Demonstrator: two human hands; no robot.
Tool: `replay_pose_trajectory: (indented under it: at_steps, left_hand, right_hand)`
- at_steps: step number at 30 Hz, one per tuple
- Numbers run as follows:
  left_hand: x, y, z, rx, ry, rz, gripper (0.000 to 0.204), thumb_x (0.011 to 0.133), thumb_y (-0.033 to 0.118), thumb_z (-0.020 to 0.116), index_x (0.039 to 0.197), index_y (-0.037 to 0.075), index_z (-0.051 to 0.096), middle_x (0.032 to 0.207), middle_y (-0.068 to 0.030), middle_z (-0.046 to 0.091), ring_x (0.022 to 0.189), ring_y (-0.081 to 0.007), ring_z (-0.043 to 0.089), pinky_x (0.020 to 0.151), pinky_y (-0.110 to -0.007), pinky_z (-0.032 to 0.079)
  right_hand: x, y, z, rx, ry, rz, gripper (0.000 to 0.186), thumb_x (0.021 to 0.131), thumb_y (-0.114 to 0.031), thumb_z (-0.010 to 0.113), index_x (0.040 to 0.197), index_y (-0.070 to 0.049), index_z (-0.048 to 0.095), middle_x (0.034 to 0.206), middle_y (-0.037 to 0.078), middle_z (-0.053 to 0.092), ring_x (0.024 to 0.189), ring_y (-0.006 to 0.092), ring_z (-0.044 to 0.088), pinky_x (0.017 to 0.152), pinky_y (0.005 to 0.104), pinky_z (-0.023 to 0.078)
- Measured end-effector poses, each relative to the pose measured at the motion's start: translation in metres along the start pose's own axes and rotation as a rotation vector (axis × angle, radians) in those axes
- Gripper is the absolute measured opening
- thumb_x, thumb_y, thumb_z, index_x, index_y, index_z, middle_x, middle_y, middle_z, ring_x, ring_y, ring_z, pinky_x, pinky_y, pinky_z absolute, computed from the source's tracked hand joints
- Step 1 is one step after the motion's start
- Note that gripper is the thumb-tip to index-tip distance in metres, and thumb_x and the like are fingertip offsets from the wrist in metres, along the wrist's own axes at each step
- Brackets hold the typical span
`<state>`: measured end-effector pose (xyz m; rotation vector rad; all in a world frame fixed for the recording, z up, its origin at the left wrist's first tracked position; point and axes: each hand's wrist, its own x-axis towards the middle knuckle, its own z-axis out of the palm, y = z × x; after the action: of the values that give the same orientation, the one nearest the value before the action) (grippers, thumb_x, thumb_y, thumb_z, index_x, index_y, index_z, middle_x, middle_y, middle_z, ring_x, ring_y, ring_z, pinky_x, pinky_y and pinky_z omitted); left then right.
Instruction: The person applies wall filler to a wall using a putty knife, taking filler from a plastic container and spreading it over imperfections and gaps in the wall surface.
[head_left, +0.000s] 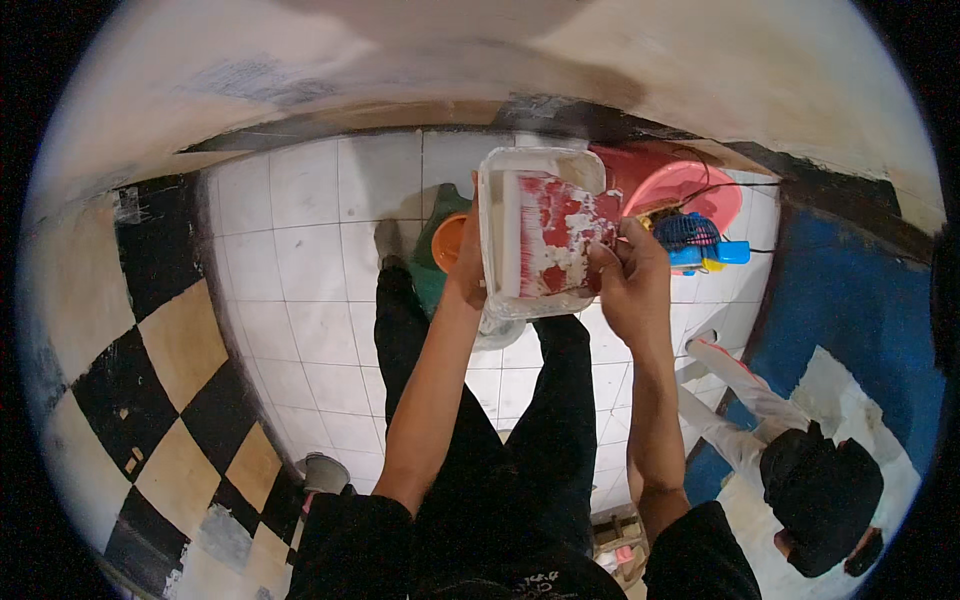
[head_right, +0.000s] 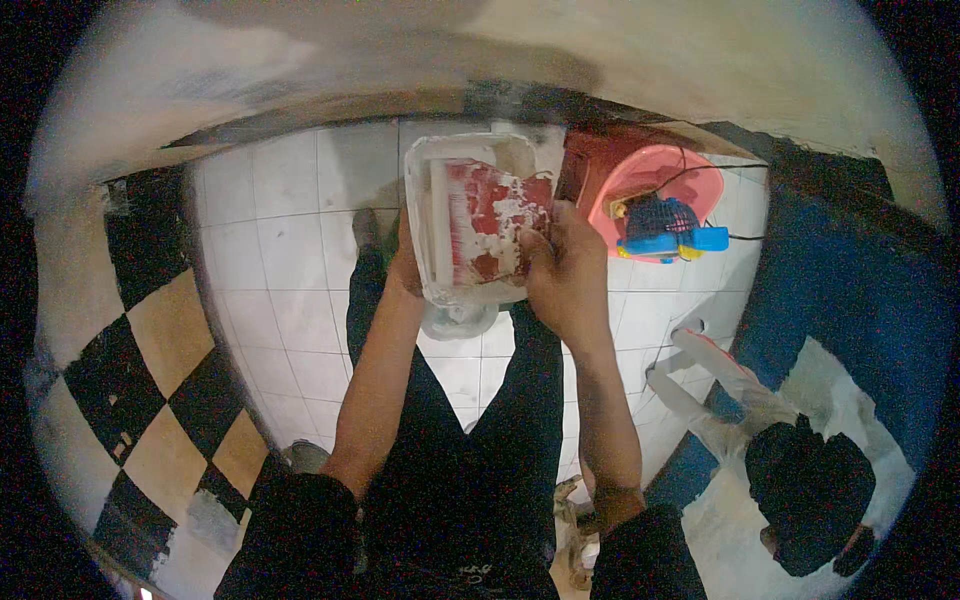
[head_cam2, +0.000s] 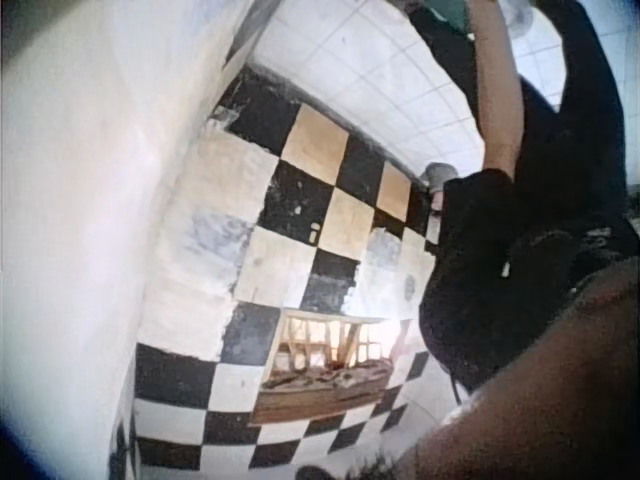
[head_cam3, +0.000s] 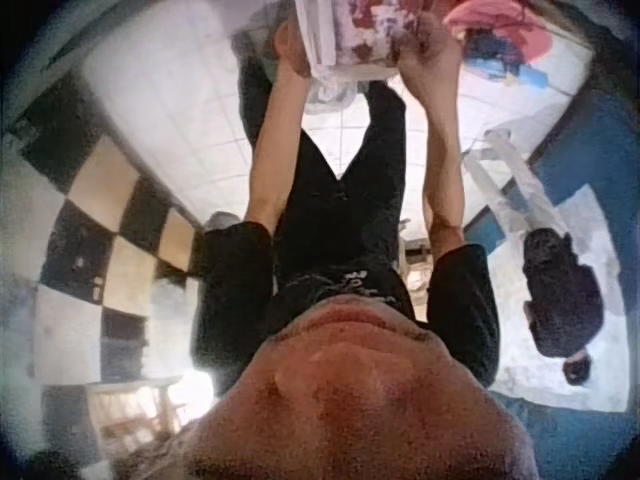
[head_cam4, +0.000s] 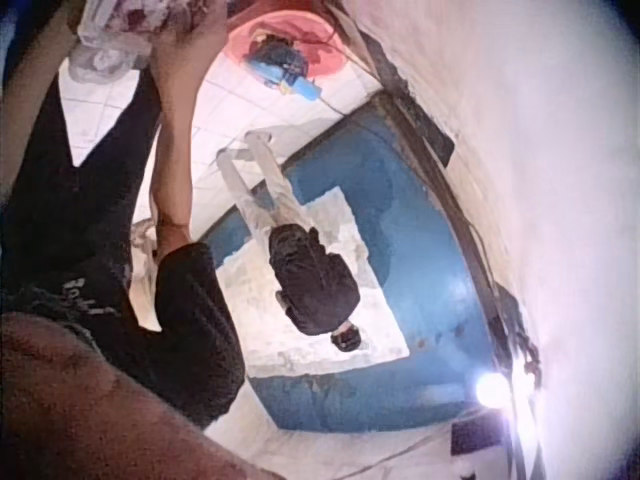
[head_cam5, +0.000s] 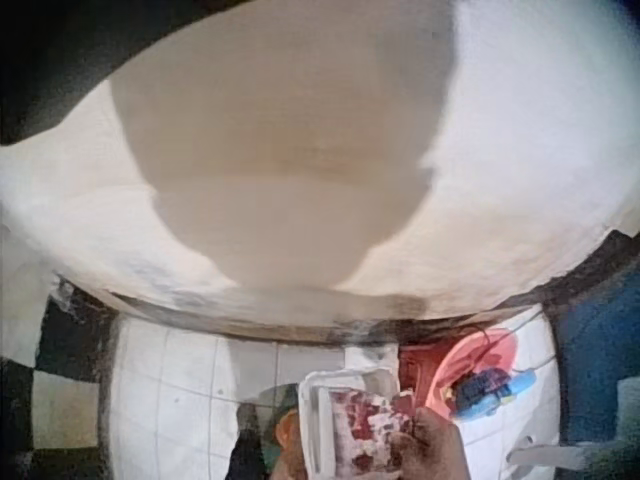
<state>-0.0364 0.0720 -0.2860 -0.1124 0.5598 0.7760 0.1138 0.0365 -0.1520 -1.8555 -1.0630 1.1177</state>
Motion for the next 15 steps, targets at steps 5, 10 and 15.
replay_pose_trajectory:
  at_steps: [5, 10, 15]
  left_hand:
    - [0.001, 0.005, -0.023, 0.015, 0.063, 0.033, 0.052, 0.091, 0.048, 0.040, 0.122, 0.007, 0.048, 0.114, -0.0053, 0.056, 0.101, -0.0190, 0.056, 0.082, -0.034, 0.051]
    - [-0.003, 0.009, -0.055, -0.016, 0.022, 0.205, 0.055, 0.090, 0.042, 0.044, 0.130, 0.005, 0.038, 0.121, -0.0125, 0.051, 0.103, -0.0258, 0.055, 0.088, -0.039, 0.048]
    - [-0.028, 0.022, -0.104, -0.085, 0.141, 0.202, 0.060, 0.087, 0.046, 0.047, 0.131, 0.006, 0.037, 0.120, -0.0165, 0.051, 0.099, -0.0301, 0.057, 0.083, -0.046, 0.050]
  right_hand:
    - [0.000, -0.002, -0.012, 0.502, -0.137, 0.301, 0.018, 0.085, -0.002, 0.053, 0.102, 0.001, 0.051, 0.084, 0.007, 0.061, 0.068, 0.0116, 0.060, 0.056, 0.0248, 0.048]
    - [0.002, 0.031, -0.022, 1.000, -0.117, 0.280, 0.027, 0.083, -0.004, 0.055, 0.109, 0.001, 0.051, 0.095, 0.010, 0.060, 0.078, 0.0158, 0.061, 0.067, 0.0287, 0.055]
    - [0.045, 0.096, 0.002, 1.245, 0.071, 0.321, 0.032, 0.083, -0.002, 0.049, 0.115, 0.003, 0.047, 0.108, 0.012, 0.057, 0.096, 0.0230, 0.058, 0.081, 0.0362, 0.052]
